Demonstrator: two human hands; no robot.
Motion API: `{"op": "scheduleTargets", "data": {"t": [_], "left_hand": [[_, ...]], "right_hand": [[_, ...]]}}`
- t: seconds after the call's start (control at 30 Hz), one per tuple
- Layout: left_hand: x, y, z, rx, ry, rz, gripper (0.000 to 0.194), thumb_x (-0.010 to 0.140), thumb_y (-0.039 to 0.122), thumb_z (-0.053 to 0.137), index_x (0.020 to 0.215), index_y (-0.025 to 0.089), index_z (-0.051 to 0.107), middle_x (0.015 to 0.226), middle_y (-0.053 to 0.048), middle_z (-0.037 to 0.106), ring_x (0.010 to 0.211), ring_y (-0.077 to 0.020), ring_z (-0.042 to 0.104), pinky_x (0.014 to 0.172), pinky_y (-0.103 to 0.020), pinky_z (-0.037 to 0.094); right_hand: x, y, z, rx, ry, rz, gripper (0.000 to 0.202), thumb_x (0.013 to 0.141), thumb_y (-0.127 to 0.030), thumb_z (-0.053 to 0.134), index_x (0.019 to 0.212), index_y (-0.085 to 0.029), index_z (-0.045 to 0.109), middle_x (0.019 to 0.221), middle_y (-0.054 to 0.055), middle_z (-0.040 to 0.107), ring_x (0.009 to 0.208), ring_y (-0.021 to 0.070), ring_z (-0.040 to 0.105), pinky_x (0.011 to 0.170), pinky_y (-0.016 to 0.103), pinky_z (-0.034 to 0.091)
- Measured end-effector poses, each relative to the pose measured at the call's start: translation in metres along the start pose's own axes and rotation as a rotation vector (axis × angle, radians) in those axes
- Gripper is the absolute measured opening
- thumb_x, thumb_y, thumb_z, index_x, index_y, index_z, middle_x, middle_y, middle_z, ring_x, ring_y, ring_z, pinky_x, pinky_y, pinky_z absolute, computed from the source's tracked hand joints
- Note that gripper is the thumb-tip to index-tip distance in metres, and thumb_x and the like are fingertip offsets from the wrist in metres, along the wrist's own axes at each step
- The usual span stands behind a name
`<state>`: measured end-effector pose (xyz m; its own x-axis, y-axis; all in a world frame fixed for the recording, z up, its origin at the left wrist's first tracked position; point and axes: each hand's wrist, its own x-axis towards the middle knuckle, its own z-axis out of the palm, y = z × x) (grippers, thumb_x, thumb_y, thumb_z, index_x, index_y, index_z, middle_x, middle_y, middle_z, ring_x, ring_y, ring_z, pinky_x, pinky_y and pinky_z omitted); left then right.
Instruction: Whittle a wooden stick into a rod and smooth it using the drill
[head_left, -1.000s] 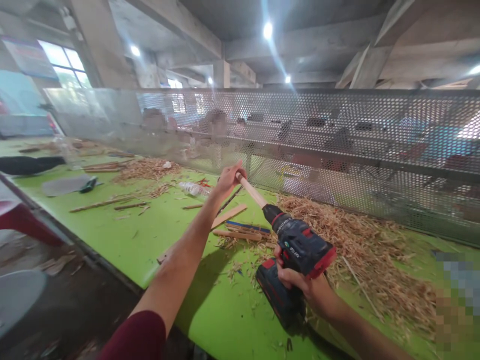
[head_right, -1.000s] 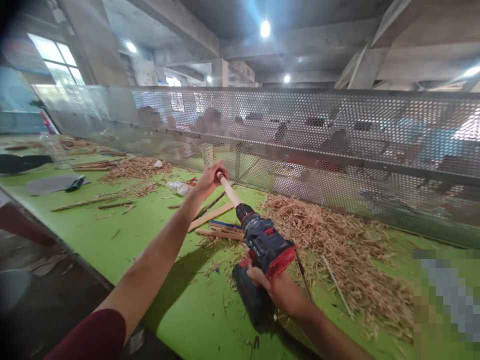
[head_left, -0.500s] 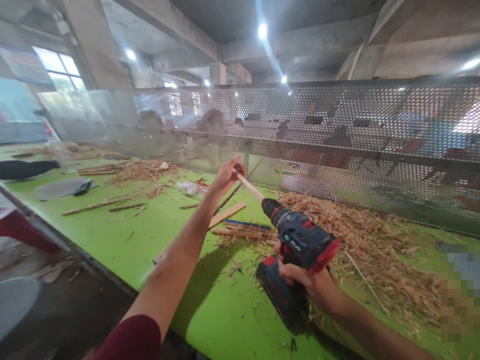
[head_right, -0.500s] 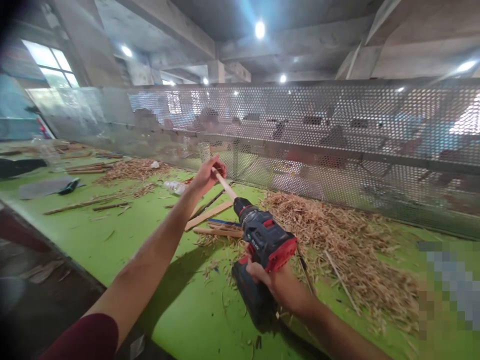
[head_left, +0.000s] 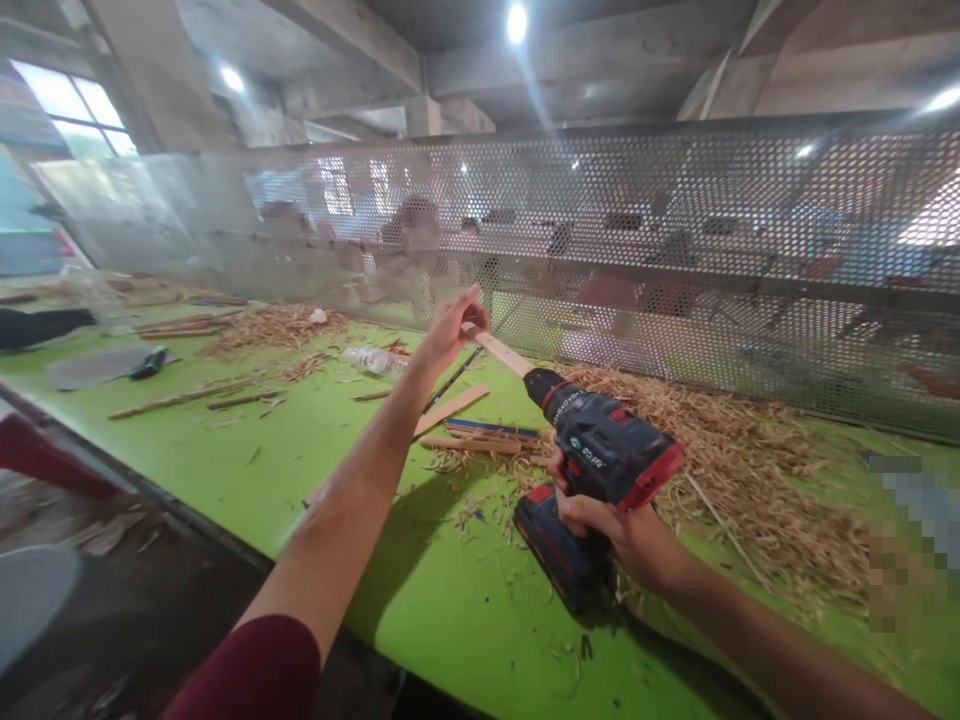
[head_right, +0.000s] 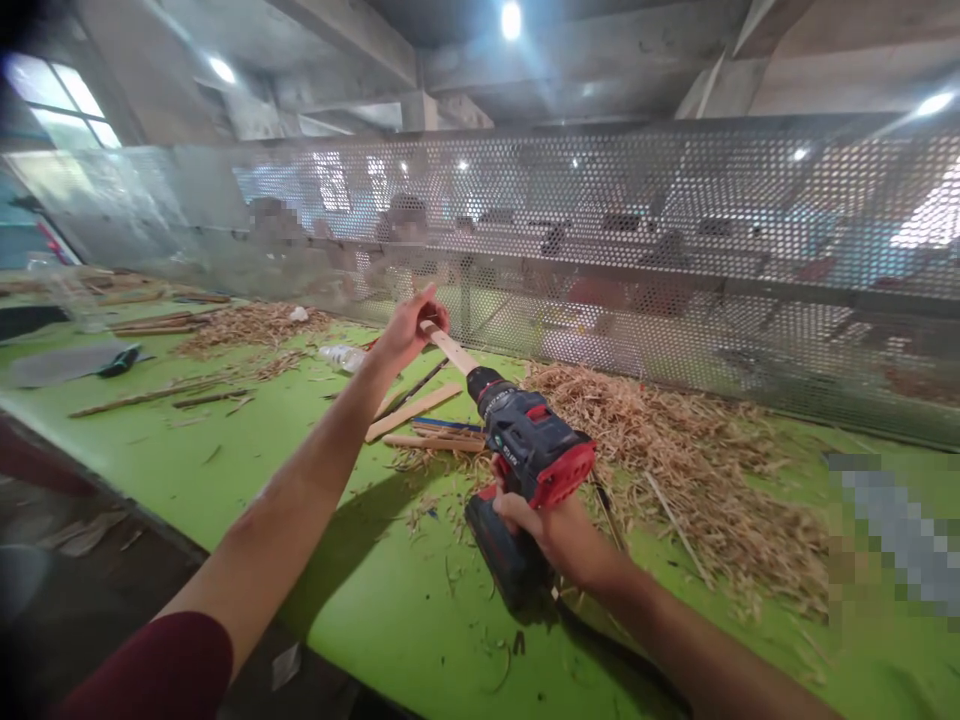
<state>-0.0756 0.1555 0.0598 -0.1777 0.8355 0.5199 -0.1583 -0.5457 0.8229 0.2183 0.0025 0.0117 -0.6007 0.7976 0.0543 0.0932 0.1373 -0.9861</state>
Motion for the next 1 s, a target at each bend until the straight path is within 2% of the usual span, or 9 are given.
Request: {"op": "scheduleTargets", "data": {"t": [0.3,0.5,0.6,0.73,0.83,1.0], "left_hand": [[0.003,-0.002,-0.005,-0.022,-0.043,0.041,0.050,0.097,0.053,0.065,0.059,0.019,0.065,0.061,-0.003,0.062,0.053,-0.0086,0.055,0.051,-0.025,0.040],[0.001,0.013,-0.004,-0.058,-0.053,0.056,0.050,0.099,0.050,0.064,0.060,0.019,0.062,0.060,-0.002,0.059,0.053,-0.0097,0.057,0.053,-0.025,0.045],[-0.001,0.021,-0.001,-0.071,-0.070,0.080,0.048,0.101,0.046,0.062,0.061,0.019,0.061,0.059,-0.001,0.058,0.052,-0.0092,0.056,0.052,-0.025,0.043],[-0.005,0.025,0.008,-0.058,-0.079,0.037,0.047,0.102,0.043,0.061,0.062,0.018,0.061,0.059,-0.001,0.058,0.051,-0.0089,0.055,0.053,-0.026,0.043],[-0.008,0.026,0.015,-0.027,-0.130,0.032,0.049,0.102,0.045,0.061,0.062,0.017,0.063,0.059,-0.002,0.058,0.052,-0.0090,0.055,0.055,-0.026,0.043],[-0.011,0.021,0.015,0.004,-0.163,0.041,0.053,0.102,0.051,0.061,0.060,0.017,0.063,0.062,-0.003,0.060,0.056,-0.0099,0.057,0.057,-0.027,0.042]], "right_hand": [[0.000,-0.007,0.004,0.046,0.011,0.020,0.023,0.078,-0.034,0.071,0.095,-0.027,0.057,0.072,-0.004,0.048,0.061,0.0160,0.039,0.066,0.033,0.035],[-0.004,-0.012,0.004,0.031,-0.035,0.040,0.022,0.078,-0.035,0.070,0.089,-0.026,0.053,0.068,-0.004,0.044,0.059,0.0155,0.036,0.063,0.034,0.031],[-0.008,-0.014,0.003,-0.007,-0.032,0.044,0.019,0.078,-0.035,0.067,0.088,-0.026,0.053,0.063,-0.005,0.042,0.059,0.0157,0.035,0.064,0.034,0.032],[-0.017,-0.012,0.000,-0.067,0.018,0.039,0.020,0.079,-0.037,0.068,0.087,-0.024,0.054,0.068,-0.003,0.046,0.060,0.0153,0.038,0.064,0.032,0.034],[-0.020,-0.007,-0.003,-0.085,0.037,0.028,0.021,0.083,-0.039,0.069,0.086,-0.025,0.055,0.070,-0.001,0.050,0.063,0.0171,0.043,0.068,0.033,0.039],[-0.019,0.001,-0.006,-0.027,-0.006,0.038,0.025,0.083,-0.044,0.073,0.087,-0.025,0.056,0.067,-0.002,0.046,0.062,0.0170,0.043,0.067,0.033,0.042]]}}
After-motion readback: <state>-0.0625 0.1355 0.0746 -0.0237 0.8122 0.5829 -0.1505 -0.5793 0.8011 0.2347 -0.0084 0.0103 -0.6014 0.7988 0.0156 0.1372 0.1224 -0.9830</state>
